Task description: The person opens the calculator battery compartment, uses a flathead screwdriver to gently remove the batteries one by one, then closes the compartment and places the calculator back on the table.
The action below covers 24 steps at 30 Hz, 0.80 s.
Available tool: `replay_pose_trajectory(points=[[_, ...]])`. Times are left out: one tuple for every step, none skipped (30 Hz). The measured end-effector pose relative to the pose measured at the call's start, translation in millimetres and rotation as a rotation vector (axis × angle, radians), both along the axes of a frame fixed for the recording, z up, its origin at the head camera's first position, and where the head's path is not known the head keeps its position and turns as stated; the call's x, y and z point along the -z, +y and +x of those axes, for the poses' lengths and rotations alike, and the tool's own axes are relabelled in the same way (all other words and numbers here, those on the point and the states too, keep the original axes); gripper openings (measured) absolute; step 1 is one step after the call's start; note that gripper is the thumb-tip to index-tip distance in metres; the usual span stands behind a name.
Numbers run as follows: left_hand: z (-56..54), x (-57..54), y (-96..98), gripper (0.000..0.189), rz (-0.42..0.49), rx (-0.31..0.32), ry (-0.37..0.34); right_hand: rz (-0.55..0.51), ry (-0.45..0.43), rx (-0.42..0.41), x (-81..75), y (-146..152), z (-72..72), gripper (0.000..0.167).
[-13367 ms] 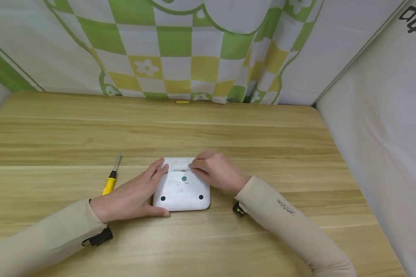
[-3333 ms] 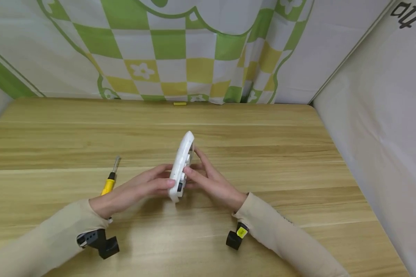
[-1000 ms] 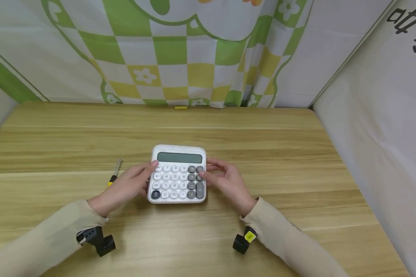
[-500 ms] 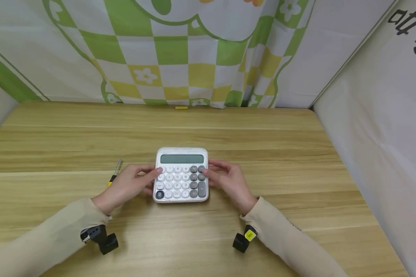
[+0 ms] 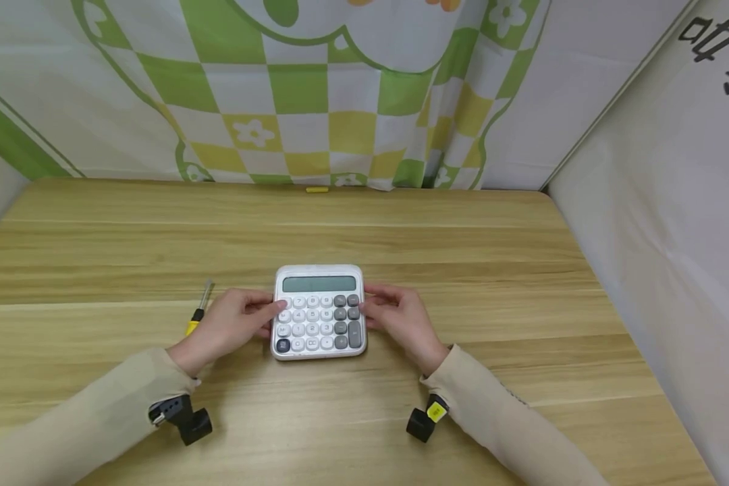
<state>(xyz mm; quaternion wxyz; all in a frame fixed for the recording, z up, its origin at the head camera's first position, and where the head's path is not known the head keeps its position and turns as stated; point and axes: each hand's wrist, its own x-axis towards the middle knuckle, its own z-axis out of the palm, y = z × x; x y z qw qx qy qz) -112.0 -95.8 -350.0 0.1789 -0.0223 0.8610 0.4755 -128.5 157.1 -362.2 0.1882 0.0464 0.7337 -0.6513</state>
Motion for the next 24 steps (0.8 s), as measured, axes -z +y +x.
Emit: replay_pose_trajectory(points=[[0.0,0.7,0.2,0.040,-0.006,0.004,0.005,-0.003,-0.002,0.002,0.2,-0.3,0.2,0.044],[-0.1,1.1,0.4,0.040,-0.013,0.009,0.009,-0.002,-0.008,0.004,0.2,-0.6,0.5,0.045],[-0.2,1.4,0.6,0.040,-0.020,0.014,0.016,-0.003,-0.012,0.007,0.3,-1.0,0.7,0.045],[-0.3,1.5,0.8,0.039,-0.028,0.018,0.021,0.001,-0.015,0.009,0.4,-1.3,0.9,0.046],[-0.3,1.5,1.0,0.039,-0.035,0.020,0.026,0.004,-0.017,0.008,0.4,-1.4,1.1,0.046],[-0.3,1.4,1.1,0.039,-0.041,0.023,0.032,0.010,-0.018,0.006,0.5,-1.5,1.2,0.046],[-0.4,1.3,1.2,0.039,-0.047,0.026,0.036,0.017,-0.019,0.001,0.7,-1.4,1.2,0.047],[-0.4,1.2,1.3,0.039,-0.053,0.029,0.039,0.027,-0.021,-0.004,1.0,-1.2,1.2,0.047],[-0.6,1.4,1.2,0.038,-0.059,0.033,0.043,0.033,-0.020,-0.008,1.4,-1.1,1.2,0.047],[-0.8,1.7,1.2,0.038,-0.061,0.036,0.045,0.040,-0.020,-0.012,1.9,-0.8,1.2,0.047],[-1.0,1.9,1.1,0.038,-0.065,0.039,0.046,0.046,-0.021,-0.015,2.2,-0.6,1.2,0.048],[-1.4,2.1,1.1,0.038,-0.069,0.042,0.047,0.052,-0.021,-0.018,2.8,-0.3,1.0,0.048],[-1.8,2.5,0.9,0.039,-0.071,0.045,0.047,0.056,-0.020,-0.020,3.3,-0.1,0.9,0.048],[-2.3,2.8,0.8,0.039,-0.073,0.046,0.047,0.059,-0.018,-0.020,3.7,0.0,0.7,0.048],[-2.9,3.2,0.7,0.038,-0.073,0.046,0.048,0.060,-0.018,-0.021,4.1,0.0,0.5,0.049],[-3.4,3.3,0.6,0.039,-0.074,0.046,0.050,0.064,-0.017,-0.021,4.4,-0.1,0.1,0.049],[-3.7,3.5,0.3,0.039,-0.075,0.047,0.054,0.067,-0.015,-0.022,4.6,-0.1,-0.2,0.049],[-4.2,3.6,0.1,0.039,-0.075,0.046,0.057,0.070,-0.014,-0.023,4.7,-0.2,-0.5,0.049],[-4.5,3.6,-0.1,0.038,-0.076,0.046,0.060,0.074,-0.013,-0.024,4.7,-0.3,-0.9,0.049],[-4.8,3.4,-0.4,0.038,-0.078,0.047,0.067,0.076,-0.013,-0.025,4.7,-0.5,-1.3,0.048],[-5.0,3.1,-0.7,0.038,-0.079,0.048,0.071,0.079,-0.012,-0.026,4.6,-0.8,-1.6,0.048],[-5.1,2.6,-1.0,0.037,-0.082,0.047,0.073,0.080,-0.011,-0.026,4.6,-1.0,-1.9,0.048],[-5.4,2.4,-1.3,0.037,-0.084,0.047,0.075,0.081,-0.012,-0.026,4.5,-1.3,-2.3,0.048],[-5.8,1.9,-1.5,0.036,-0.086,0.047,0.075,0.081,-0.012,-0.025,4.5,-1.6,-2.7,0.049]])
